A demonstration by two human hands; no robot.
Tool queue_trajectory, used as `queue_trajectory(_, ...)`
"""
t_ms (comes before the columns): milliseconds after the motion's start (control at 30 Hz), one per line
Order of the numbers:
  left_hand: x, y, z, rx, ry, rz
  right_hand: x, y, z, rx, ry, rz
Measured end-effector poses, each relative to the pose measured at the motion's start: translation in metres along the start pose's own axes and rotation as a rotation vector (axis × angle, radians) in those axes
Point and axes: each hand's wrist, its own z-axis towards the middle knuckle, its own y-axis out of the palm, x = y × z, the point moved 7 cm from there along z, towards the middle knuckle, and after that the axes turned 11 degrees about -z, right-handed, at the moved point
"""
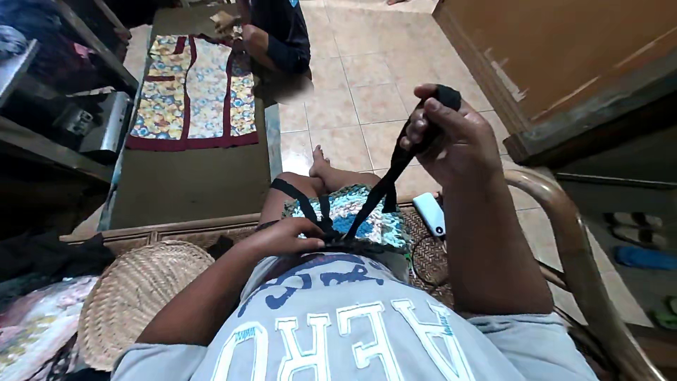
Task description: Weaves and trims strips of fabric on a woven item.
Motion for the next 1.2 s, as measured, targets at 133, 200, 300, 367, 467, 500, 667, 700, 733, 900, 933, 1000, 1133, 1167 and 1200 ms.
queue_trajectory(133,0.004,0.010,0.023,-0.076,-0.045,-0.026,0.045,-0.054,0.009,-0.045,0.022,-0.797)
queue_trajectory(200,0.007,0.008,0.030,-0.037,-0.049,-0.064,0.086,-0.074,0.005,-0.197,0.317,-1.442)
queue_trajectory(300,0.008,0.000,0.036,0.108,-0.007,-0.191,0.131,-0.068,-0.010,-0.334,0.457,-1.613)
queue_trajectory(367,0.004,-0.006,0.038,0.186,0.006,-0.273,0.141,-0.030,-0.022,-0.490,0.329,-1.406)
queue_trajectory(467,-0.002,-0.014,0.041,0.237,-0.011,-0.386,0.144,0.025,-0.044,-0.701,0.273,-1.030)
queue_trajectory(500,-0.003,-0.016,0.040,0.252,-0.021,-0.429,0.147,0.035,-0.049,-0.745,0.288,-0.948)
queue_trajectory(667,-0.010,-0.022,0.035,0.340,0.002,-0.505,0.149,0.051,-0.059,-0.595,0.511,-0.619)
queue_trajectory(700,-0.011,-0.023,0.034,0.353,0.013,-0.508,0.150,0.052,-0.059,-0.504,0.536,-0.560)
queue_trajectory(733,-0.011,-0.025,0.033,0.366,0.021,-0.516,0.151,0.053,-0.059,-0.409,0.543,-0.526)
queue_trajectory(900,-0.015,-0.032,0.032,0.344,-0.028,-0.551,0.145,0.055,-0.067,-0.085,0.536,-0.391)
queue_trajectory(933,-0.015,-0.034,0.032,0.331,-0.051,-0.553,0.144,0.055,-0.069,-0.052,0.529,-0.349)
queue_trajectory(1000,-0.015,-0.036,0.034,0.301,-0.091,-0.540,0.142,0.056,-0.072,-0.021,0.482,-0.291)
queue_trajectory(1133,-0.011,-0.039,0.035,0.239,-0.091,-0.432,0.133,0.057,-0.075,-0.037,0.319,-0.308)
queue_trajectory(1167,-0.008,-0.039,0.035,0.203,-0.068,-0.391,0.131,0.058,-0.074,-0.053,0.253,-0.337)
queue_trajectory(1200,-0.003,-0.038,0.035,0.163,-0.039,-0.351,0.129,0.058,-0.073,-0.067,0.191,-0.368)
